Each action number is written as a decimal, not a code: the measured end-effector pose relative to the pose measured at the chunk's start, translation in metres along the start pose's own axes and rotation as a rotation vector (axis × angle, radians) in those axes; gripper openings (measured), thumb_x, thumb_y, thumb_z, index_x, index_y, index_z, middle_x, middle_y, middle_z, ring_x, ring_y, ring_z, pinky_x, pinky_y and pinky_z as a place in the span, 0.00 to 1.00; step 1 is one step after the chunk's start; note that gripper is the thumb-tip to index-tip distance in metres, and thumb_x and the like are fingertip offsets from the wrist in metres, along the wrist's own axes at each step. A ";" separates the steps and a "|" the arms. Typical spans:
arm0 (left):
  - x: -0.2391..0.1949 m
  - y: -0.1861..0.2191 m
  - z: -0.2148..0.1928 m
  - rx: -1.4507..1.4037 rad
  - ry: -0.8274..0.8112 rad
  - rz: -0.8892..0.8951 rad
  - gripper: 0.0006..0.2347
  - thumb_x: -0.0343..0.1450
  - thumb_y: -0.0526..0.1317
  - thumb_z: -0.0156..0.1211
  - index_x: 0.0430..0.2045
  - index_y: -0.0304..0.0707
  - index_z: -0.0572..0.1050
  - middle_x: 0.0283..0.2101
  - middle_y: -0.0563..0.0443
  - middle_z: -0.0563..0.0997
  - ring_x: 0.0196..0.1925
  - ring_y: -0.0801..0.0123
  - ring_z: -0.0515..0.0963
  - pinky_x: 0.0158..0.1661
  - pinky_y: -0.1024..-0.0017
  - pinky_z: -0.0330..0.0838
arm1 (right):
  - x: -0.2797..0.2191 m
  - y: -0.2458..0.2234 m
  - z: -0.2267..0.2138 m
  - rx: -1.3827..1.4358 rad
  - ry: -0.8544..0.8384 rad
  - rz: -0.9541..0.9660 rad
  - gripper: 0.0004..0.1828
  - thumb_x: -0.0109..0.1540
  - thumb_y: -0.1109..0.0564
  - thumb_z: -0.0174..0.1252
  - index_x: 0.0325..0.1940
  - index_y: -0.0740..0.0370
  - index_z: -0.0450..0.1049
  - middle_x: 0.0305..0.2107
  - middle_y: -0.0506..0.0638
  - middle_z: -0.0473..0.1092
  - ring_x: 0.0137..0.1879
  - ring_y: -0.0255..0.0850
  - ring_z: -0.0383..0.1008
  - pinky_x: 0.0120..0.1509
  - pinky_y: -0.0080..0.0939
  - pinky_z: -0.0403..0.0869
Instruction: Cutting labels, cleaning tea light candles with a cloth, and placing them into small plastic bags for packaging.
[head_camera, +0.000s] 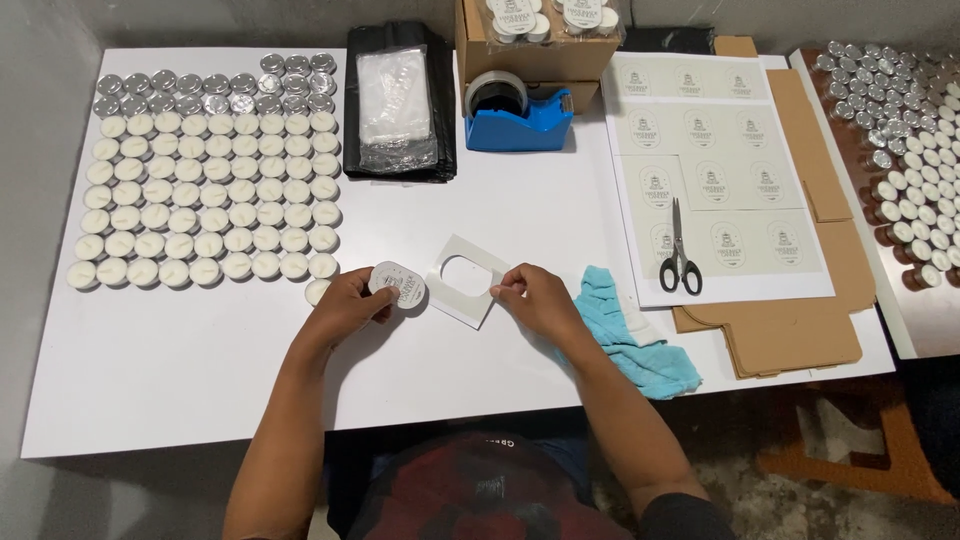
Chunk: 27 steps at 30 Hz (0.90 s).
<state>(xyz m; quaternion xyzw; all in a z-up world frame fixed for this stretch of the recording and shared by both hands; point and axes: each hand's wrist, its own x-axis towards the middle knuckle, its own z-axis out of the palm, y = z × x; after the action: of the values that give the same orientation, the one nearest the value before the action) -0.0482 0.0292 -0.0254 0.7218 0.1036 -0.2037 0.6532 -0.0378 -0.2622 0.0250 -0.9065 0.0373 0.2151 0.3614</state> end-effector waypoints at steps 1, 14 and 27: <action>0.000 0.000 0.000 0.002 -0.001 0.001 0.14 0.69 0.33 0.61 0.45 0.19 0.77 0.30 0.35 0.78 0.31 0.60 0.81 0.35 0.65 0.81 | 0.005 0.003 0.002 0.001 0.001 0.000 0.15 0.63 0.50 0.62 0.47 0.61 0.78 0.35 0.52 0.72 0.47 0.47 0.76 0.49 0.47 0.75; -0.001 -0.001 -0.001 0.058 0.043 0.018 0.13 0.68 0.34 0.62 0.42 0.20 0.79 0.28 0.35 0.79 0.29 0.58 0.81 0.34 0.64 0.79 | -0.010 0.059 -0.059 0.737 0.409 -0.282 0.02 0.65 0.64 0.58 0.41 0.65 0.72 0.28 0.59 0.74 0.23 0.34 0.70 0.23 0.31 0.75; -0.008 0.022 0.006 0.136 0.034 -0.166 0.06 0.72 0.39 0.61 0.35 0.35 0.80 0.28 0.49 0.80 0.30 0.69 0.77 0.36 0.74 0.71 | -0.039 0.225 -0.188 0.694 0.718 0.167 0.08 0.69 0.54 0.62 0.48 0.51 0.69 0.32 0.48 0.74 0.23 0.27 0.62 0.24 0.25 0.60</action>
<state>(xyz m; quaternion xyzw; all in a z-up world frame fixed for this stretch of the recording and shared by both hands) -0.0476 0.0219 -0.0023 0.7568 0.1603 -0.2515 0.5817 -0.0551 -0.5573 0.0189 -0.7437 0.3007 -0.1072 0.5873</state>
